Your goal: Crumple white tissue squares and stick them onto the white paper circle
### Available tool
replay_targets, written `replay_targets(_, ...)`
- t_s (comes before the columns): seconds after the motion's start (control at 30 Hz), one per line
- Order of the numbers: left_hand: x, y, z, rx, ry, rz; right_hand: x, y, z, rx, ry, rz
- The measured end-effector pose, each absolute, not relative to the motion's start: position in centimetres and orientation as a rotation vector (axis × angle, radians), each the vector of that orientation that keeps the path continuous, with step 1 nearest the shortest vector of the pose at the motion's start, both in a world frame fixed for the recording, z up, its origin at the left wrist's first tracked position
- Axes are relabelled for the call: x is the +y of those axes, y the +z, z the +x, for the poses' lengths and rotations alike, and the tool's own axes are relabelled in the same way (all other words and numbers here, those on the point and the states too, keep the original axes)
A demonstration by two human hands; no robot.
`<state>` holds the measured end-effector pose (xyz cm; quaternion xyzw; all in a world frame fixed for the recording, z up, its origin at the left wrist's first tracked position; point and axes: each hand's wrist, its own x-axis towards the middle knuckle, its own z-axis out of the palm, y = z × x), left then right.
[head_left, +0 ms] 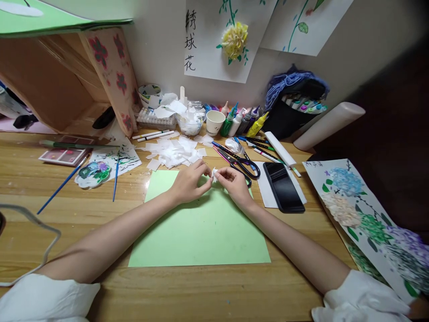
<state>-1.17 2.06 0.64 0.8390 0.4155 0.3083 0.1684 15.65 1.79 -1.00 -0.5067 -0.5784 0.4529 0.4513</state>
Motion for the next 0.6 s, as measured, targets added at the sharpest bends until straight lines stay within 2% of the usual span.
replay_targets(0.6, 2.24, 0.36, -1.32, 1.191, 0.893, 2.397, 1.52, -0.99, 15.52, -1.478, 1.051, -1.239)
